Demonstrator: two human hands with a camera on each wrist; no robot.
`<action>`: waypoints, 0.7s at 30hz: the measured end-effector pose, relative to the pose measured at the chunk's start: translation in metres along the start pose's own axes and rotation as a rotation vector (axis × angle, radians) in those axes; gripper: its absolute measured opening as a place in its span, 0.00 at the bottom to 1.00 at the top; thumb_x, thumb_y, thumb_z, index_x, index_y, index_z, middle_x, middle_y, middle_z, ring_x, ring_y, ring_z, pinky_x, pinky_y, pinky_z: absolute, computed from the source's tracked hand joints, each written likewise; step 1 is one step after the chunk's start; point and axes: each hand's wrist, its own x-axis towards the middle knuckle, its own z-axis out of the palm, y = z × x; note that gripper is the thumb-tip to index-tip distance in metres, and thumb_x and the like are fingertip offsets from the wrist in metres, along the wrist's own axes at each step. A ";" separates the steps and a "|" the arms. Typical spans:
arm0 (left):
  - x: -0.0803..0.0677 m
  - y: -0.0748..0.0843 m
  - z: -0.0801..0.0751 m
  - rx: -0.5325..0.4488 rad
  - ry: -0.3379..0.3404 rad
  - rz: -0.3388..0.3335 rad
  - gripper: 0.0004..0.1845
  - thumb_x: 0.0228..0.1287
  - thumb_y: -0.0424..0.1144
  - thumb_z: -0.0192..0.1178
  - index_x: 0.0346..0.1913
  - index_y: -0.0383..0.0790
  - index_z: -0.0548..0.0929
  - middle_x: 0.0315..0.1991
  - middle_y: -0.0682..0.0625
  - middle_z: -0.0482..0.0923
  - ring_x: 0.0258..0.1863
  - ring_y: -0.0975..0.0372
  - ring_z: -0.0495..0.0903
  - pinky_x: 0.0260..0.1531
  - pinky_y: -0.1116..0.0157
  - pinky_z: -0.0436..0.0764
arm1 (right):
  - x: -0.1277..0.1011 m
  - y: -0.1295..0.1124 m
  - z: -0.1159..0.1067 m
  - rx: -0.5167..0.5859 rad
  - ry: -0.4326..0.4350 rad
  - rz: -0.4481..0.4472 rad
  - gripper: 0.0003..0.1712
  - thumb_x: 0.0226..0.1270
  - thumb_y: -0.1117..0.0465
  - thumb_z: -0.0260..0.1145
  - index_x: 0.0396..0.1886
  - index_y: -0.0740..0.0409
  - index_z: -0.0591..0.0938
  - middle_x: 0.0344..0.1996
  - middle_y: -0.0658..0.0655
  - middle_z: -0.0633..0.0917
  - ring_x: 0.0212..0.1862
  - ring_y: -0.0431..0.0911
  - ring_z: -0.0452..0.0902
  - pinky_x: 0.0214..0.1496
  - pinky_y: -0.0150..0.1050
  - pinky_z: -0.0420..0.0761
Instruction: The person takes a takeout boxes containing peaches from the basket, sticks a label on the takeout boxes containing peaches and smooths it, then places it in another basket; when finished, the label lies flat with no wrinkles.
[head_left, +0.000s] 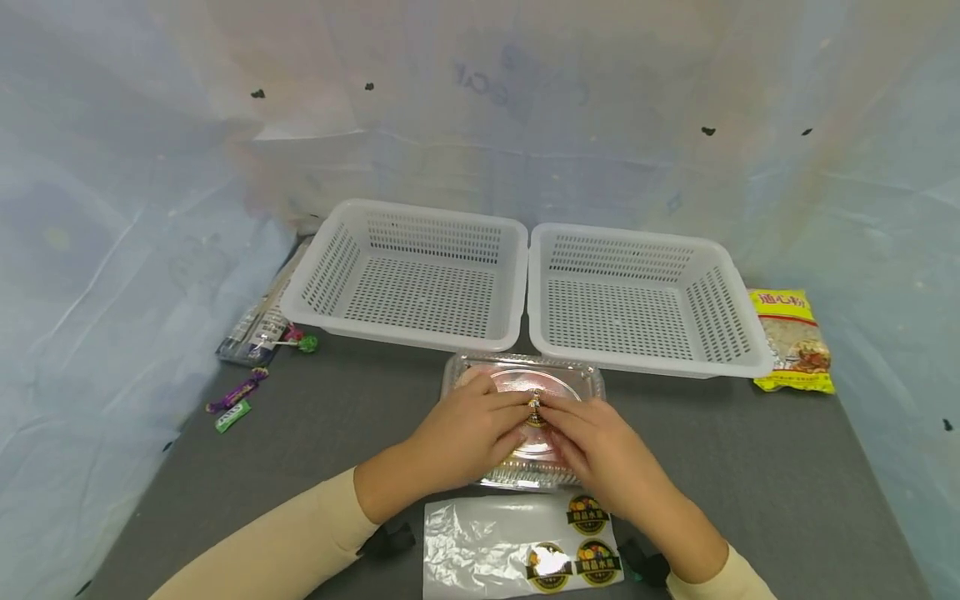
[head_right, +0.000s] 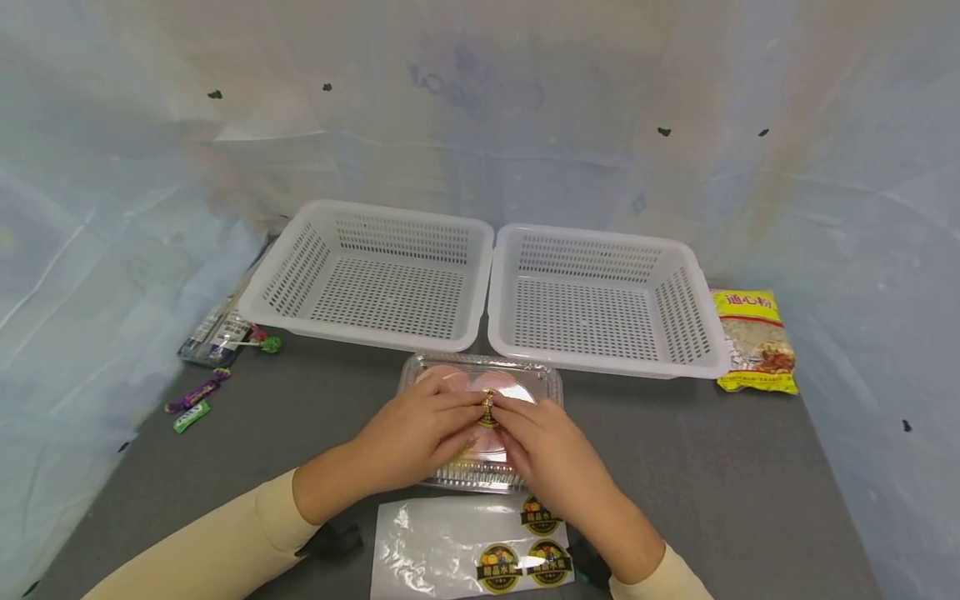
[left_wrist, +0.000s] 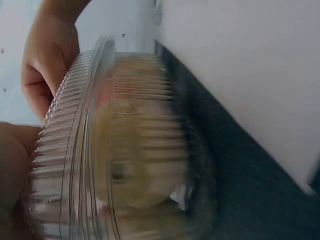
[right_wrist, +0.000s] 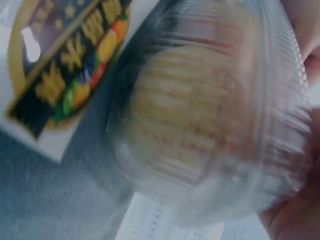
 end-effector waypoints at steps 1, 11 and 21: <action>-0.003 0.000 -0.002 0.016 -0.029 0.011 0.18 0.78 0.46 0.69 0.62 0.40 0.91 0.65 0.50 0.85 0.49 0.57 0.82 0.65 0.54 0.74 | -0.002 0.000 -0.001 -0.016 -0.019 -0.018 0.21 0.71 0.67 0.76 0.63 0.64 0.88 0.65 0.56 0.86 0.50 0.50 0.82 0.51 0.47 0.84; -0.021 -0.002 -0.005 0.062 -0.223 0.004 0.38 0.82 0.68 0.52 0.80 0.45 0.76 0.83 0.52 0.64 0.82 0.48 0.61 0.80 0.41 0.54 | -0.006 -0.002 -0.011 -0.177 -0.171 -0.011 0.27 0.79 0.54 0.72 0.73 0.53 0.84 0.72 0.50 0.81 0.72 0.59 0.74 0.56 0.64 0.81; -0.026 -0.006 -0.002 0.076 -0.185 0.064 0.38 0.79 0.72 0.52 0.80 0.53 0.77 0.83 0.50 0.63 0.82 0.46 0.60 0.78 0.41 0.58 | -0.009 0.003 -0.009 -0.202 -0.191 0.002 0.28 0.80 0.51 0.69 0.75 0.51 0.83 0.75 0.49 0.79 0.75 0.56 0.71 0.52 0.56 0.79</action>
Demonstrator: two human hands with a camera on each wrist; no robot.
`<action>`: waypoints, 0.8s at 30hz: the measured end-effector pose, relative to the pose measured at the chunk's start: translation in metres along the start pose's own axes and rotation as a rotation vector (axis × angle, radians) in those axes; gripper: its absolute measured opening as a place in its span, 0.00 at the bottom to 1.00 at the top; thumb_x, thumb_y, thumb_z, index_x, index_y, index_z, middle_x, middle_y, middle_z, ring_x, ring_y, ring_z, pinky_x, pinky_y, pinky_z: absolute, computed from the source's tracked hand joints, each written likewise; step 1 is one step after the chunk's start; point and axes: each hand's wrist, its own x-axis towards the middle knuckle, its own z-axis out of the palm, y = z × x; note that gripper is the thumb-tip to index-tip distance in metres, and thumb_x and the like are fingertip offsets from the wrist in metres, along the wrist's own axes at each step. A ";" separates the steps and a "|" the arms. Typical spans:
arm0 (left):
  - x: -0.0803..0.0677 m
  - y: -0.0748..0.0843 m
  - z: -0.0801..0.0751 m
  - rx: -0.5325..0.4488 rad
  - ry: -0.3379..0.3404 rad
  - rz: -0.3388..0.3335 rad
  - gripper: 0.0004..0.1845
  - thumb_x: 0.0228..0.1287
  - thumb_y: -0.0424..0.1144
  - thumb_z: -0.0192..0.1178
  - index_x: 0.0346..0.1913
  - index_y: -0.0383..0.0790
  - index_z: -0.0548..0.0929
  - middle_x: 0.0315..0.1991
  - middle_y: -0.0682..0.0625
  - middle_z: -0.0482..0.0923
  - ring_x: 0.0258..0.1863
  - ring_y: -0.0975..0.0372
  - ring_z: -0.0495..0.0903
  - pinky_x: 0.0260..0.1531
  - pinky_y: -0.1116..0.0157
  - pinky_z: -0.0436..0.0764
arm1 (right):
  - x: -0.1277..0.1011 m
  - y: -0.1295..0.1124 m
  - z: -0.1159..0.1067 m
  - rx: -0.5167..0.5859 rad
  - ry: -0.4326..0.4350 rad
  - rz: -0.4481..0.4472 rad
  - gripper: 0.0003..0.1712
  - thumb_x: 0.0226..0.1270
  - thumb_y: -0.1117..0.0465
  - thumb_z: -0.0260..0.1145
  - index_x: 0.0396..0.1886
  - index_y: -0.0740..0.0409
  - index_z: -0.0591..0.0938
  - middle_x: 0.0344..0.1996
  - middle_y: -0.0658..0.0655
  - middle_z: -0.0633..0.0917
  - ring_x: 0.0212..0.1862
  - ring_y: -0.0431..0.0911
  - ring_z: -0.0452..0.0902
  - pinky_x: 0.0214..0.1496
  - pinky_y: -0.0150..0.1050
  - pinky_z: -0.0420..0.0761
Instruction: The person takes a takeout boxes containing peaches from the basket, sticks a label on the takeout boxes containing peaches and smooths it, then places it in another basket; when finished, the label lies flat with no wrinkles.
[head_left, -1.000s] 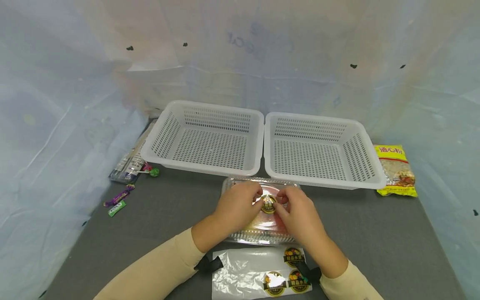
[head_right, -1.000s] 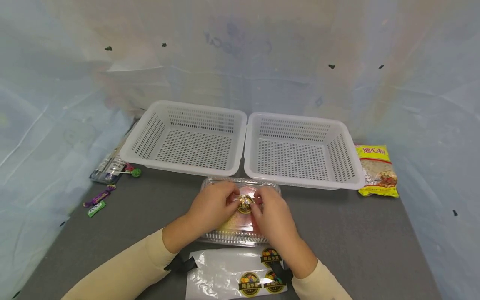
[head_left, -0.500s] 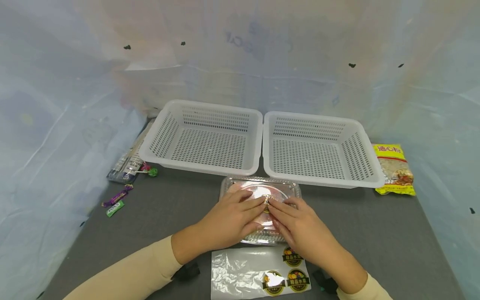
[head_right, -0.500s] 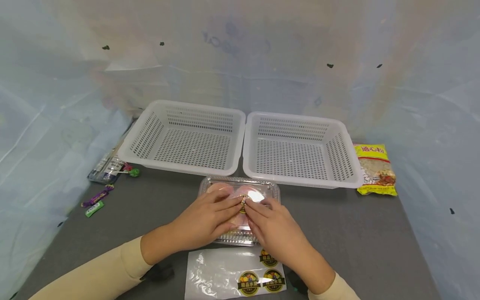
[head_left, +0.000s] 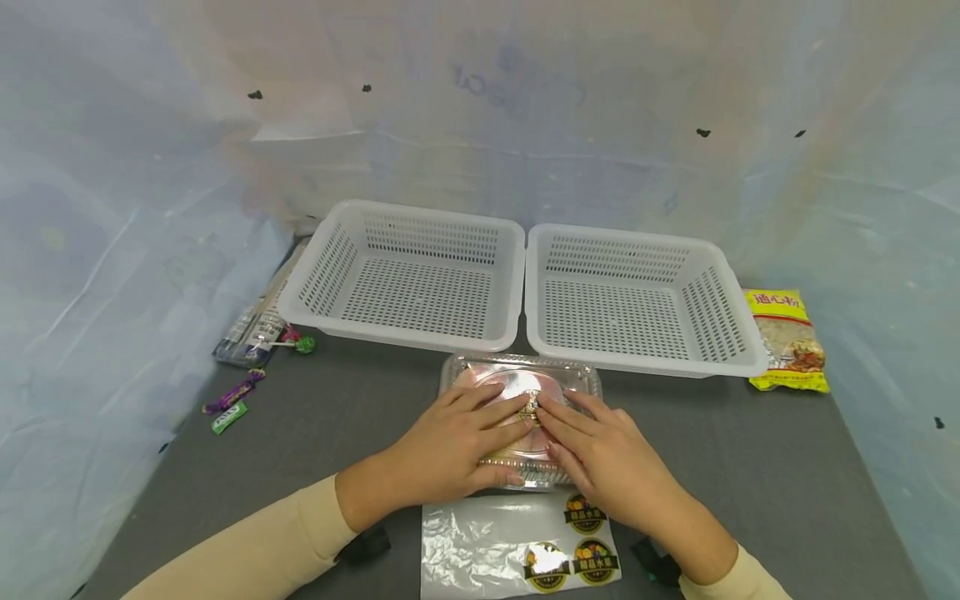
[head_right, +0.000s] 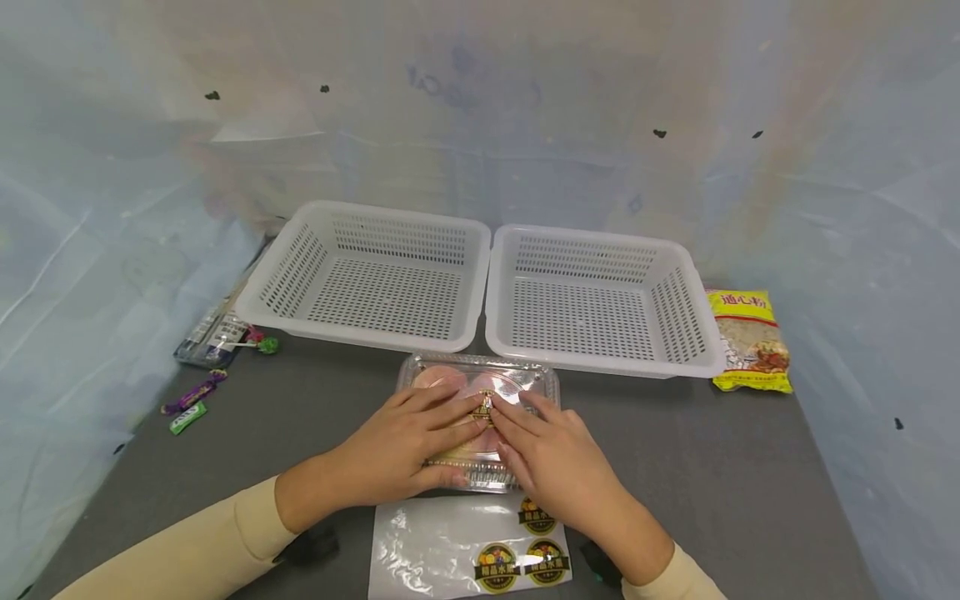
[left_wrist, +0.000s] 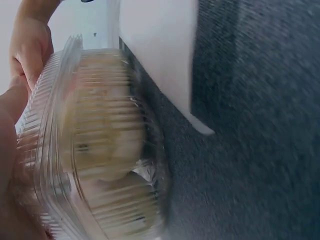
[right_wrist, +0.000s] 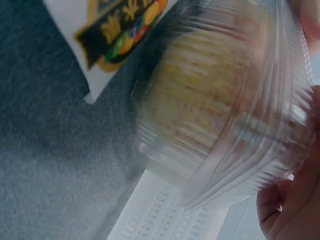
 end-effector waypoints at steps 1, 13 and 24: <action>-0.001 0.000 0.000 -0.003 -0.001 -0.004 0.39 0.79 0.72 0.52 0.80 0.53 0.77 0.83 0.50 0.63 0.82 0.47 0.59 0.78 0.42 0.58 | 0.000 0.000 0.000 0.000 -0.001 0.001 0.27 0.80 0.50 0.69 0.74 0.51 0.83 0.75 0.49 0.79 0.75 0.56 0.72 0.52 0.55 0.79; -0.014 -0.001 -0.002 0.011 -0.068 -0.052 0.45 0.80 0.74 0.46 0.85 0.47 0.68 0.86 0.52 0.58 0.85 0.50 0.53 0.80 0.44 0.56 | -0.006 0.007 -0.007 0.034 -0.045 0.039 0.26 0.81 0.50 0.69 0.73 0.51 0.84 0.74 0.51 0.79 0.77 0.58 0.70 0.62 0.66 0.81; -0.030 -0.007 0.007 -0.237 0.033 -0.192 0.43 0.81 0.70 0.51 0.86 0.47 0.66 0.86 0.54 0.57 0.85 0.55 0.51 0.73 0.36 0.59 | -0.021 0.026 0.000 0.279 0.043 0.092 0.26 0.77 0.60 0.73 0.72 0.56 0.84 0.79 0.55 0.74 0.81 0.59 0.62 0.73 0.68 0.69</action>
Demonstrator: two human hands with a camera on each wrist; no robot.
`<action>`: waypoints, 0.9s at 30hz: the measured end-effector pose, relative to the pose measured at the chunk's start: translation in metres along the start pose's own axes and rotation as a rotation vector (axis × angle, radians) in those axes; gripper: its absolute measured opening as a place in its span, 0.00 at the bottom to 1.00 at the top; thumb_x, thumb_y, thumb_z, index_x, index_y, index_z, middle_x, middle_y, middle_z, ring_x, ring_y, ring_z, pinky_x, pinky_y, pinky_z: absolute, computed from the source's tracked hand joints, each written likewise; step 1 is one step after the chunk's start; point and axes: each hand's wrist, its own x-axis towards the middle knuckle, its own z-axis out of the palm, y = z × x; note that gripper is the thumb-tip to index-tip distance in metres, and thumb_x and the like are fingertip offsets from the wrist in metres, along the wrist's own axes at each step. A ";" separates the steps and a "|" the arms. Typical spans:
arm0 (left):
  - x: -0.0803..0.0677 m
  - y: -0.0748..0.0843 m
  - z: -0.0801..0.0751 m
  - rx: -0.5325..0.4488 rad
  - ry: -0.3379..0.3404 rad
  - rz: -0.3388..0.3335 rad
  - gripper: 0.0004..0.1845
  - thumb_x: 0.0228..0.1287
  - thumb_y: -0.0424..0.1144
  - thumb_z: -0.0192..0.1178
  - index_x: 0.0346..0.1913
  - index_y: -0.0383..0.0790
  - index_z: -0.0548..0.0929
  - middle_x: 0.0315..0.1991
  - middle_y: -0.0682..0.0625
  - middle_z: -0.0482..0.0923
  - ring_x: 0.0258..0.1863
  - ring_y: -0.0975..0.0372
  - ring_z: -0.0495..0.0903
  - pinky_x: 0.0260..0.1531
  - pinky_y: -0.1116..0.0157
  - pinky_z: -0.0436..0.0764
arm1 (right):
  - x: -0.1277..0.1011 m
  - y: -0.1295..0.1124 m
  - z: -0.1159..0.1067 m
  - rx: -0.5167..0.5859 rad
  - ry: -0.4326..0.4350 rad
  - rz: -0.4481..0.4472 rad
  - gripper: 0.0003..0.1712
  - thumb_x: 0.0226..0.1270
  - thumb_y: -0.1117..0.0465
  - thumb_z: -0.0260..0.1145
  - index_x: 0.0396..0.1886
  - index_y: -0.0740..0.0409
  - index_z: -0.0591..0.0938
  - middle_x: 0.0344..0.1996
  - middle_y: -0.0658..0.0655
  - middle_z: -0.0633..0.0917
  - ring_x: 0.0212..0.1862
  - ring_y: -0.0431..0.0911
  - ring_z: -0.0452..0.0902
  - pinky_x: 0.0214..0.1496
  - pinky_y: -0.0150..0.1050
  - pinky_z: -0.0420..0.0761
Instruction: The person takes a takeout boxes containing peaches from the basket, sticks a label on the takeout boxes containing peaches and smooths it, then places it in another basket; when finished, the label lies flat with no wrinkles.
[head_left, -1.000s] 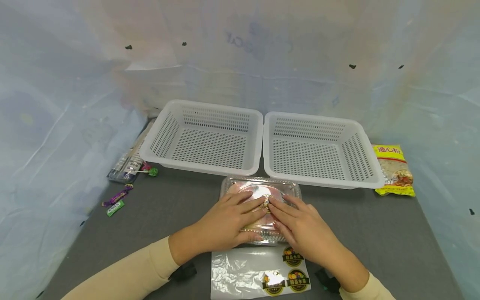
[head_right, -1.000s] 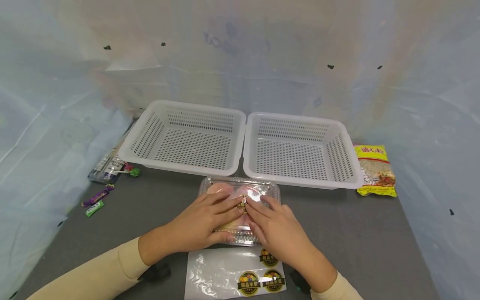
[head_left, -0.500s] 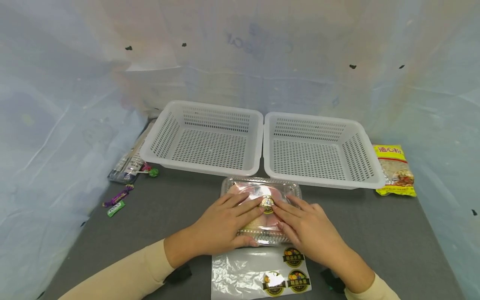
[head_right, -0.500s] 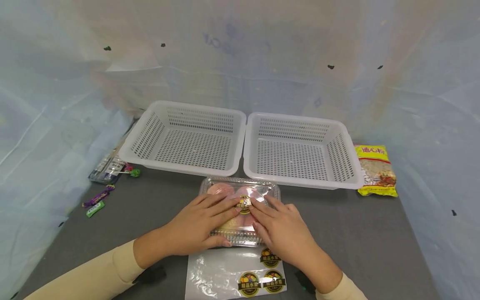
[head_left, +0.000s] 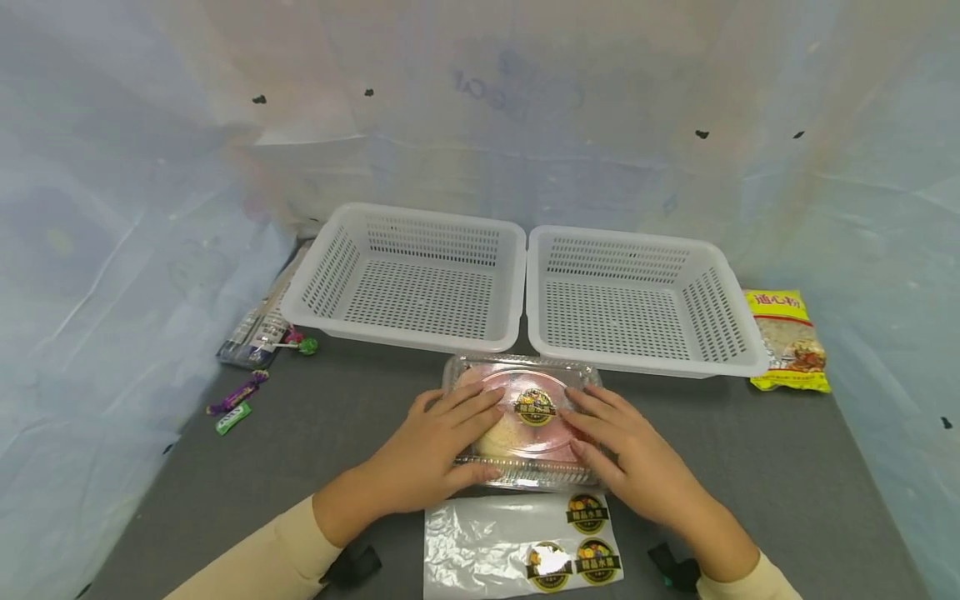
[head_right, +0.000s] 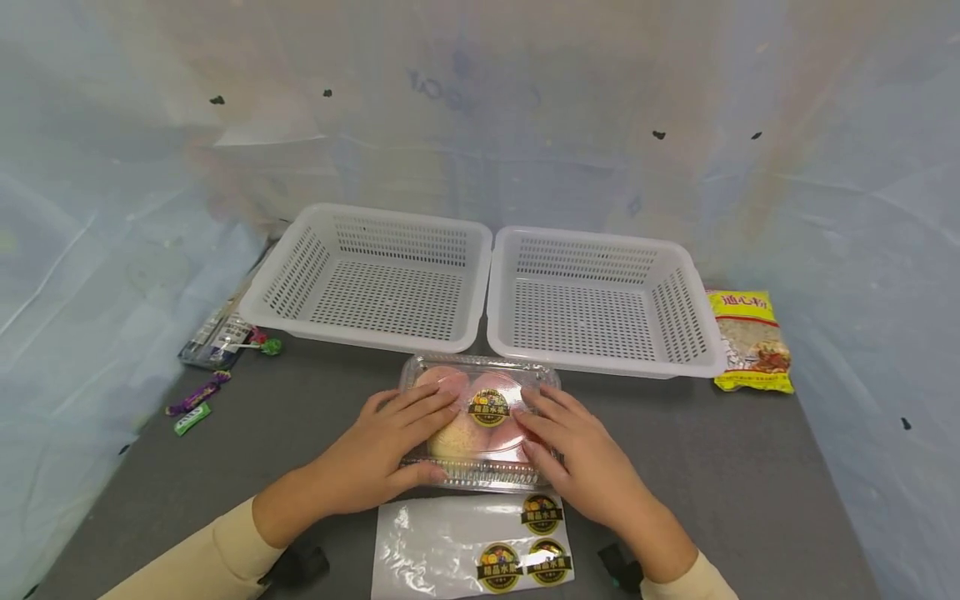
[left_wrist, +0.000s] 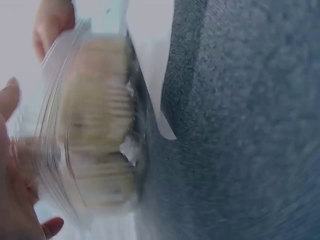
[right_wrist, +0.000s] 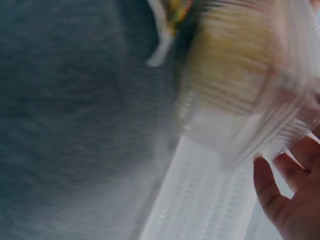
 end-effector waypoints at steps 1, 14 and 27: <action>-0.002 -0.003 0.000 -0.067 0.041 -0.009 0.42 0.81 0.68 0.53 0.85 0.46 0.68 0.86 0.53 0.58 0.85 0.55 0.53 0.72 0.36 0.60 | -0.001 0.003 0.001 0.021 0.017 0.019 0.27 0.77 0.60 0.74 0.72 0.57 0.84 0.79 0.56 0.73 0.81 0.60 0.61 0.73 0.69 0.68; -0.018 -0.047 -0.026 -1.318 0.689 -0.431 0.49 0.85 0.70 0.27 0.79 0.28 0.68 0.75 0.34 0.72 0.69 0.41 0.73 0.55 0.47 0.85 | -0.009 0.025 0.013 0.721 0.015 0.526 0.49 0.81 0.56 0.71 0.88 0.58 0.53 0.78 0.69 0.65 0.68 0.65 0.75 0.55 0.55 0.85; -0.030 -0.086 -0.041 -1.890 1.140 -0.597 0.40 0.81 0.73 0.38 0.79 0.47 0.59 0.70 0.39 0.65 0.72 0.43 0.67 0.65 0.40 0.77 | -0.006 0.033 0.024 1.075 0.008 0.619 0.35 0.85 0.62 0.63 0.81 0.67 0.59 0.65 0.69 0.75 0.54 0.51 0.82 0.50 0.48 0.85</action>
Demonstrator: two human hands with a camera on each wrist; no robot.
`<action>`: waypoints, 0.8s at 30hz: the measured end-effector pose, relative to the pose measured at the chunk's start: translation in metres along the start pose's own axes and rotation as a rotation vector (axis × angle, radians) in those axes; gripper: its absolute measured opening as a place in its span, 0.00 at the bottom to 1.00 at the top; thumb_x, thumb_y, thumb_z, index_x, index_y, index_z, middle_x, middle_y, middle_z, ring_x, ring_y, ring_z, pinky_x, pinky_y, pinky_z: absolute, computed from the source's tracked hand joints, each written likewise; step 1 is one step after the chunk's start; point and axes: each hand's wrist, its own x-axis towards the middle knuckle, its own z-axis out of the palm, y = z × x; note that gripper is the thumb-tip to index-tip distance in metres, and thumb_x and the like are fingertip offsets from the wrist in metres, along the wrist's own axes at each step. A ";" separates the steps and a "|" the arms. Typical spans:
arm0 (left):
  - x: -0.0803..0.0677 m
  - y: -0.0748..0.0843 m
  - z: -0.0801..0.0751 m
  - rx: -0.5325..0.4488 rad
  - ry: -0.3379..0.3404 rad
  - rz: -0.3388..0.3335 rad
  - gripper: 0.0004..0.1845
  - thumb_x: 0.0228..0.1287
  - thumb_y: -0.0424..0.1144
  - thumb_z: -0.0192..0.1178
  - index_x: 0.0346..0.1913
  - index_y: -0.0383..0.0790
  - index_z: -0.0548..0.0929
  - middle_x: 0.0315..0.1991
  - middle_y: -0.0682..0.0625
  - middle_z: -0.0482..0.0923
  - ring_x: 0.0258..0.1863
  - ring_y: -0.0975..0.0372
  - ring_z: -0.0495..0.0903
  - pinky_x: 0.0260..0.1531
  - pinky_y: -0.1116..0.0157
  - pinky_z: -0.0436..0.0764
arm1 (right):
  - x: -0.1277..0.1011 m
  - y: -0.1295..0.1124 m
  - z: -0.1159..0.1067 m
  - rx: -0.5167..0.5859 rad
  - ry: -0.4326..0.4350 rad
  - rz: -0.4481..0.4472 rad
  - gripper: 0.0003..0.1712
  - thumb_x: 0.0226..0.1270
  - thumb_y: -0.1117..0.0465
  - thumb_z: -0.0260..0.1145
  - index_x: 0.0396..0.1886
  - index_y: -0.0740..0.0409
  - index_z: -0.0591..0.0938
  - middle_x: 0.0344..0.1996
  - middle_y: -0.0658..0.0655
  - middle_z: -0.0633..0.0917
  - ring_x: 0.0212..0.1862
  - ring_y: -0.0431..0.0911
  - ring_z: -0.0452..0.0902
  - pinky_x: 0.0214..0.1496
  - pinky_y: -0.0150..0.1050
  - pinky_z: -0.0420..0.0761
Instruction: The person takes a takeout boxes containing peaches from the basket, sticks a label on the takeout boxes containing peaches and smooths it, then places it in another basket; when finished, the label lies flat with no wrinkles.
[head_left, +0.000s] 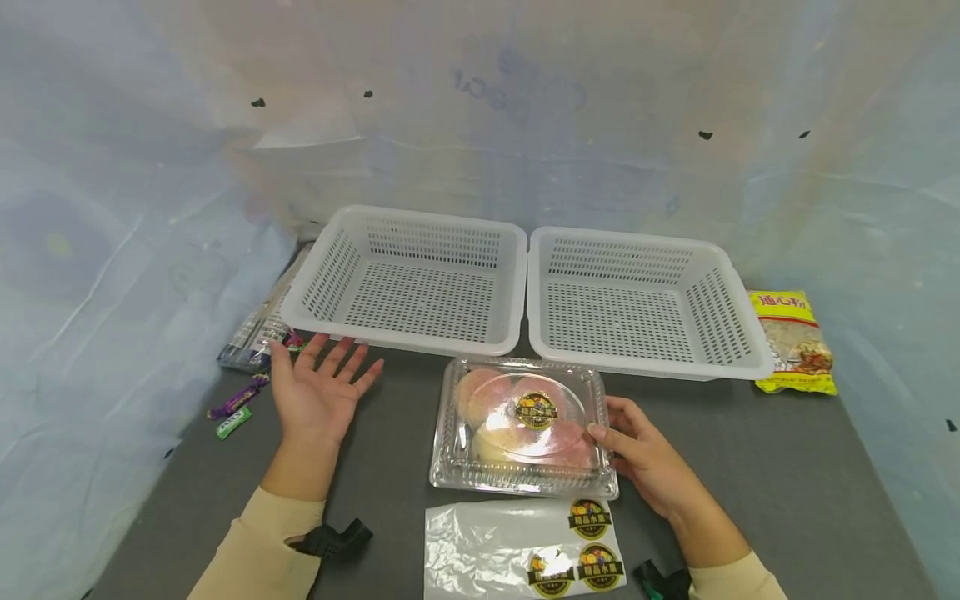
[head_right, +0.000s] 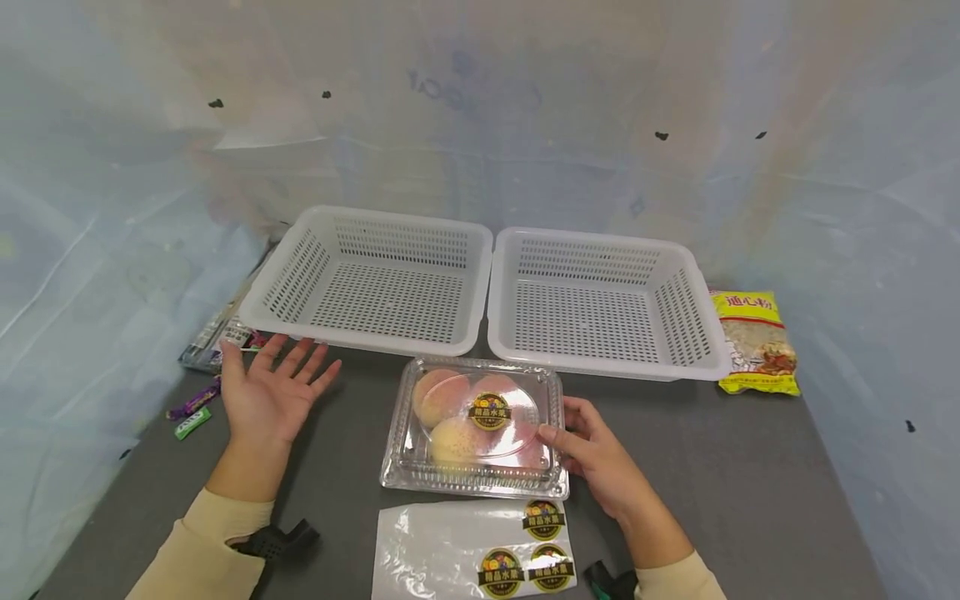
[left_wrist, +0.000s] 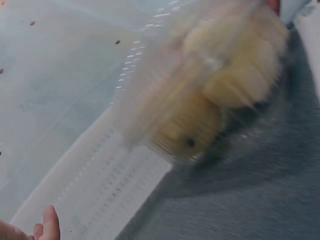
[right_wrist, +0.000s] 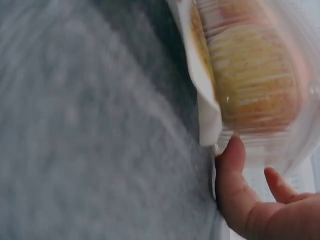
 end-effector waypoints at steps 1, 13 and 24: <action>0.002 0.002 0.001 -0.039 0.009 0.006 0.39 0.82 0.73 0.40 0.78 0.48 0.59 0.67 0.39 0.66 0.70 0.44 0.68 0.65 0.40 0.77 | 0.000 0.000 0.001 0.012 0.006 -0.001 0.35 0.84 0.62 0.63 0.80 0.67 0.59 0.63 0.69 0.75 0.53 0.51 0.82 0.50 0.48 0.85; 0.018 0.010 0.005 -0.310 0.033 0.056 0.28 0.87 0.62 0.49 0.70 0.43 0.71 0.56 0.39 0.72 0.49 0.46 0.76 0.70 0.35 0.69 | -0.002 -0.002 0.011 0.128 0.036 0.002 0.35 0.81 0.66 0.63 0.79 0.65 0.58 0.59 0.67 0.73 0.50 0.52 0.80 0.49 0.47 0.84; 0.027 0.017 0.005 -0.458 0.088 -0.001 0.06 0.84 0.41 0.60 0.48 0.45 0.75 0.53 0.42 0.76 0.47 0.48 0.78 0.73 0.39 0.67 | -0.005 -0.016 0.014 0.246 -0.093 0.017 0.34 0.82 0.65 0.61 0.71 0.54 0.48 0.52 0.62 0.78 0.48 0.49 0.82 0.47 0.47 0.86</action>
